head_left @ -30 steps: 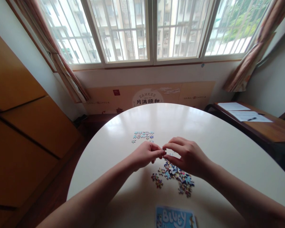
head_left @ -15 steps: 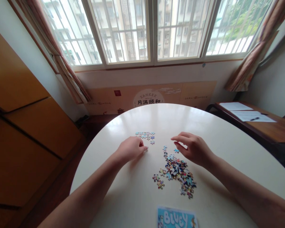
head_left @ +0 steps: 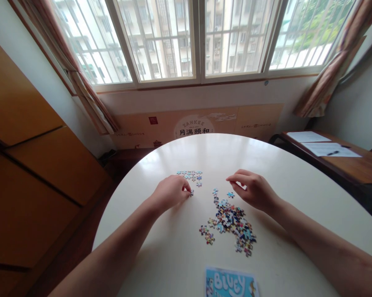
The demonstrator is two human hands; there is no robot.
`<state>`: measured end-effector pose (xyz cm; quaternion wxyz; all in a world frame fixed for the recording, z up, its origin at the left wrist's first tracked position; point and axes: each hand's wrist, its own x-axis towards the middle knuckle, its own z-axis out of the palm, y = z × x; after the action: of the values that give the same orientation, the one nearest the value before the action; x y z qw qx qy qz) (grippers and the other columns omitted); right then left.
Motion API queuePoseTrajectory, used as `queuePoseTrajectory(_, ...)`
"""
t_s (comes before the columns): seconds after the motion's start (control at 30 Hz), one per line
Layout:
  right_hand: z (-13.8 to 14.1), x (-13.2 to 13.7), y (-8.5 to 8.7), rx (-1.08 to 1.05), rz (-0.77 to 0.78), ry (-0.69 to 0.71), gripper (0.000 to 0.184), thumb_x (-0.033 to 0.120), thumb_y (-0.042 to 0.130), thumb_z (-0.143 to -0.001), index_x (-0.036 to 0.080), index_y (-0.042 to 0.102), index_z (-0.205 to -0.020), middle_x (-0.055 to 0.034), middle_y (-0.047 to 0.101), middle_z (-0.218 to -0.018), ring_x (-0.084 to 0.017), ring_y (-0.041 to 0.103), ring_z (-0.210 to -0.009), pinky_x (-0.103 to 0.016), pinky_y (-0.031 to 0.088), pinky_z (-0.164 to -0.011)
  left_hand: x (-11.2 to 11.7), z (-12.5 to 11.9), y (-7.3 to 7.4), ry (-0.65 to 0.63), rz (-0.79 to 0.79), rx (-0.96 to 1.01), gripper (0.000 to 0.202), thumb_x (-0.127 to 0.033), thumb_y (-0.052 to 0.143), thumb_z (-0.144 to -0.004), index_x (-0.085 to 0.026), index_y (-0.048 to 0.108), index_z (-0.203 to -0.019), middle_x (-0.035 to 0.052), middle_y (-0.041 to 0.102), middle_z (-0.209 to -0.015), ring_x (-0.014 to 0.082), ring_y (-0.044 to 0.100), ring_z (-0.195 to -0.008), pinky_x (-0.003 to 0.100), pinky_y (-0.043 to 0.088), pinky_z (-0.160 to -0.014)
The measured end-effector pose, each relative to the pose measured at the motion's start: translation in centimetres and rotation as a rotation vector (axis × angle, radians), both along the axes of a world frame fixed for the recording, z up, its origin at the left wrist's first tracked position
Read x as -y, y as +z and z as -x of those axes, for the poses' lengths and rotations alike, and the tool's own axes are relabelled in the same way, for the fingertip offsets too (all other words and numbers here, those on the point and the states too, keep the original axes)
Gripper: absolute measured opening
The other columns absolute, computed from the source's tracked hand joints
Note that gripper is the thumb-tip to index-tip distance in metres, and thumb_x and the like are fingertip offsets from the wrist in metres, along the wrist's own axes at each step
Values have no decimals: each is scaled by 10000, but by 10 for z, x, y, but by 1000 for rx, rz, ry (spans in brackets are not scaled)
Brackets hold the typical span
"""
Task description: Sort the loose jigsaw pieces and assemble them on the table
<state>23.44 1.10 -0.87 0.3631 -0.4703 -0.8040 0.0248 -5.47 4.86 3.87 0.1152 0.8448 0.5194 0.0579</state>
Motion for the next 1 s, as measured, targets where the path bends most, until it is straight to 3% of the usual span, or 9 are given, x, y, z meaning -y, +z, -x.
queuePoseTrajectory(0.4, -1, -1, -2, -28, 33, -9, 219, 200, 533, -889, 220, 740, -956, -38, 719, -909, -148, 623, -666, -300, 503, -658, -10, 0, -19, 50, -116, 52, 160, -261, 634, -811, -265, 792, -834, 30, 734, -953, 212, 640, -869, 301, 478, -729)
queuePoseTrajectory(1.0, -1, -2, -5, -41, 53, 2, 215, 182, 539, -889, 215, 740, -959, -32, 720, -891, -145, 612, -665, -306, 496, -675, -11, -3, -22, 63, -128, 113, 180, -256, 603, -854, -261, 781, -878, 21, 726, -995, 206, 651, -876, 301, 487, -768)
